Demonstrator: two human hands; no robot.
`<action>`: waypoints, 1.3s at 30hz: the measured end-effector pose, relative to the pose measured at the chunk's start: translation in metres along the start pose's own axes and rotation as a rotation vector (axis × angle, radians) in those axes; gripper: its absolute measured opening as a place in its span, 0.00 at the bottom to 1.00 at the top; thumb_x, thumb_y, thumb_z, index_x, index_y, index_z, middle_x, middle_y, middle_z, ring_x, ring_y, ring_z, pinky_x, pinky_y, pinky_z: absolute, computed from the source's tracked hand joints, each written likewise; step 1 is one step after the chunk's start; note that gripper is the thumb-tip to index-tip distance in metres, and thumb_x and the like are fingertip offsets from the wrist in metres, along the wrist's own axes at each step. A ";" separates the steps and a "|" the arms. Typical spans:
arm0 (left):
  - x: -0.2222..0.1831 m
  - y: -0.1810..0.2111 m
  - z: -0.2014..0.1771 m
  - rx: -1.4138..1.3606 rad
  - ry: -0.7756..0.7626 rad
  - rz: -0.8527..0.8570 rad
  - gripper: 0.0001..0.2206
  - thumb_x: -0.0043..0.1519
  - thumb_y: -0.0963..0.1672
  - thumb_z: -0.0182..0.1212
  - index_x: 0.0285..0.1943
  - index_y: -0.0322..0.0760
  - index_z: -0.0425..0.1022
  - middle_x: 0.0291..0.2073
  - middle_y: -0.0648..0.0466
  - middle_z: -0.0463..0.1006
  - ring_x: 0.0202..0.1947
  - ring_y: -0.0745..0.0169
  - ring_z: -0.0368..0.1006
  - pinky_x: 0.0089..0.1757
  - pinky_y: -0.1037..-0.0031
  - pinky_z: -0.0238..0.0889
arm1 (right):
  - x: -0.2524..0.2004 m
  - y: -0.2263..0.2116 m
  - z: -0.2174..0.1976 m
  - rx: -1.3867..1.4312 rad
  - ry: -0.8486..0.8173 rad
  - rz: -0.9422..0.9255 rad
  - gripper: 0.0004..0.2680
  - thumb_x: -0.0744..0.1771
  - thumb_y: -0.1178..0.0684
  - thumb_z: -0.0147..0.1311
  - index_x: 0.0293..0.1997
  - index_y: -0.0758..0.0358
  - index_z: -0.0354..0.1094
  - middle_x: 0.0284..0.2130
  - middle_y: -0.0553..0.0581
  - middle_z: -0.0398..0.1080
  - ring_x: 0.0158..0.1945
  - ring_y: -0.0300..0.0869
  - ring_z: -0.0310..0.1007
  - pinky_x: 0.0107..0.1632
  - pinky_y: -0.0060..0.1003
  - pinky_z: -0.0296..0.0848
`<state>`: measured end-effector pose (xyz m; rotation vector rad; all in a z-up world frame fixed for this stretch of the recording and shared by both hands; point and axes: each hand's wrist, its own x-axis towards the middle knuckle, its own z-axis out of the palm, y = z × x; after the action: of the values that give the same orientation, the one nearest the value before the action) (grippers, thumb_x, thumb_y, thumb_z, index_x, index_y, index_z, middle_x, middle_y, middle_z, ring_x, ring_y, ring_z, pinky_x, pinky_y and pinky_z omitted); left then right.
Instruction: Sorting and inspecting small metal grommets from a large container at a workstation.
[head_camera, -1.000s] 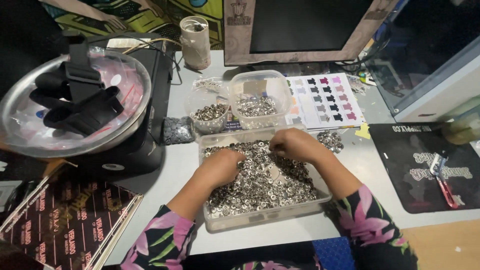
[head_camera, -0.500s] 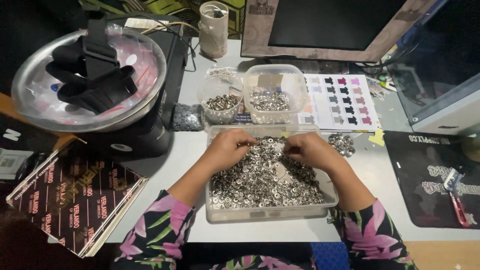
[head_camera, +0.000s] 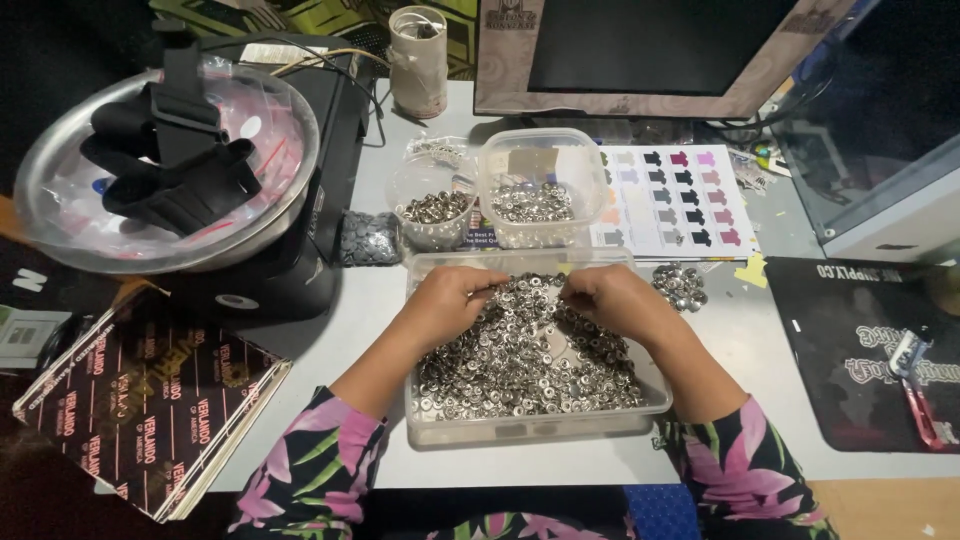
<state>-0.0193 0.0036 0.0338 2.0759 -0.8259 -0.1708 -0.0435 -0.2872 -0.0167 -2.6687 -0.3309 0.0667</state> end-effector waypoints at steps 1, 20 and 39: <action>0.003 -0.005 0.003 0.002 -0.001 0.001 0.15 0.61 0.38 0.58 0.56 0.39 0.81 0.45 0.46 0.85 0.51 0.45 0.79 0.53 0.62 0.70 | -0.001 -0.010 -0.006 0.001 0.002 0.000 0.05 0.63 0.56 0.60 0.40 0.52 0.77 0.34 0.53 0.81 0.43 0.51 0.81 0.48 0.44 0.78; 0.005 0.003 0.010 0.179 -0.226 0.199 0.22 0.64 0.43 0.59 0.69 0.40 0.67 0.56 0.42 0.78 0.59 0.47 0.72 0.60 0.56 0.63 | -0.027 -0.053 -0.025 0.051 -0.103 -0.281 0.18 0.64 0.65 0.56 0.58 0.50 0.73 0.34 0.56 0.81 0.40 0.46 0.81 0.49 0.43 0.79; 0.012 -0.050 0.031 0.616 -0.113 0.079 0.11 0.58 0.39 0.57 0.44 0.45 0.84 0.40 0.51 0.80 0.43 0.49 0.77 0.45 0.64 0.70 | -0.022 0.072 -0.064 0.044 0.341 0.345 0.09 0.65 0.58 0.61 0.46 0.49 0.80 0.37 0.51 0.81 0.46 0.47 0.80 0.52 0.39 0.75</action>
<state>0.0021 -0.0048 -0.0210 2.6154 -1.1313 0.0175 -0.0430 -0.3825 0.0088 -2.6023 0.2372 -0.2687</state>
